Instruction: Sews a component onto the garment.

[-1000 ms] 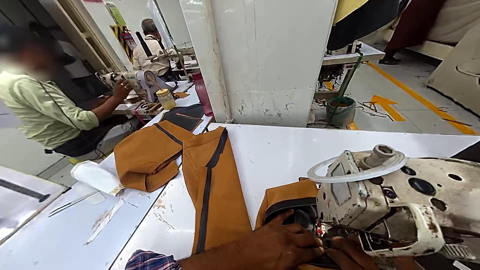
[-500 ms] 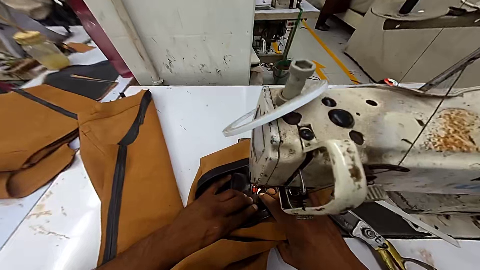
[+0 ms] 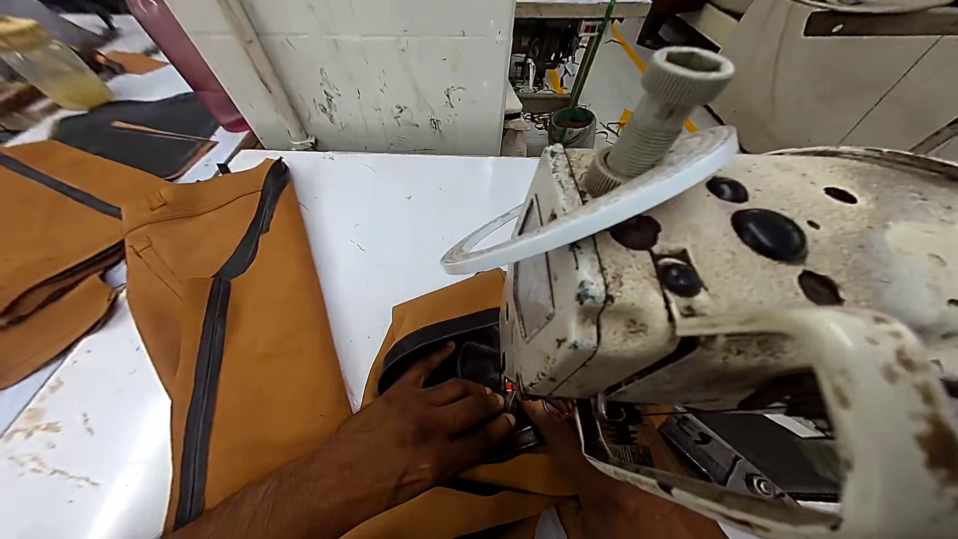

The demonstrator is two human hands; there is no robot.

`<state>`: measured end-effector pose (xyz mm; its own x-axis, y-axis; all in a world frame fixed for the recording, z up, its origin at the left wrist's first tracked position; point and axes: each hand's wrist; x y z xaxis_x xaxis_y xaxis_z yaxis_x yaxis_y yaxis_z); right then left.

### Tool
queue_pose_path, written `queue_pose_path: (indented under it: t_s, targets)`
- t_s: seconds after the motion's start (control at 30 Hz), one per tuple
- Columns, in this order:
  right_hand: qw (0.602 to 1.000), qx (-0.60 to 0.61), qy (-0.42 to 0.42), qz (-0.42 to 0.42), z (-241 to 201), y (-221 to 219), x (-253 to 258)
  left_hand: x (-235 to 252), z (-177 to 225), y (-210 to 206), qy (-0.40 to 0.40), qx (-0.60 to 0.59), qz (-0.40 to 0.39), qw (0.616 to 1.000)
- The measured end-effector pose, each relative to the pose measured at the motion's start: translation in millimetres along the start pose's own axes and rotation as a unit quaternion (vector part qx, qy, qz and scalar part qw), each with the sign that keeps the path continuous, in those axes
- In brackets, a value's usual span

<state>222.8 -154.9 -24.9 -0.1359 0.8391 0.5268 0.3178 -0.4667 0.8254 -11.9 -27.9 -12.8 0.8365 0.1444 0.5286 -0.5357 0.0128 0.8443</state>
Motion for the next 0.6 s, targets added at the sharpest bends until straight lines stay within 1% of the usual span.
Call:
queue_pose_path:
  t_s: [0.1, 0.2, 0.37, 0.47, 0.6]
  targets:
    - [1.0, 0.001, -0.021, -0.016, -2.0, 1.8, 2.3, 0.8, -3.4, -1.2, 0.0, 0.002, -0.002, 1.0]
    - [0.999, -0.018, -0.031, -0.014, -3.4, 1.0, 2.5, 2.3, -5.3, -3.6, 0.001, 0.003, 0.012, 1.0]
    - [0.998, -0.013, -0.056, -0.023, -5.8, 1.2, 5.0, 2.5, -7.9, -4.3, 0.003, 0.003, 0.021, 1.0]
    - [0.998, -0.017, -0.055, -0.019, -4.8, -0.4, 5.4, 3.5, -9.8, -4.1, 0.004, -0.002, 0.013, 1.0]
    - [0.999, -0.025, -0.025, 0.014, -2.2, -3.2, 4.2, 3.2, -12.1, -6.3, 0.001, 0.0, 0.01, 1.0]
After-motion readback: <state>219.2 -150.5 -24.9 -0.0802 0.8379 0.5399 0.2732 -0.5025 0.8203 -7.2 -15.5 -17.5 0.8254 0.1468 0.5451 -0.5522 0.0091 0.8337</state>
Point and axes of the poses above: each hand's wrist, its own x-axis towards the middle knuckle, its own y-axis out of the back of the hand, z = x × y, and after that the axes turned 12 degrees about z, right-handed
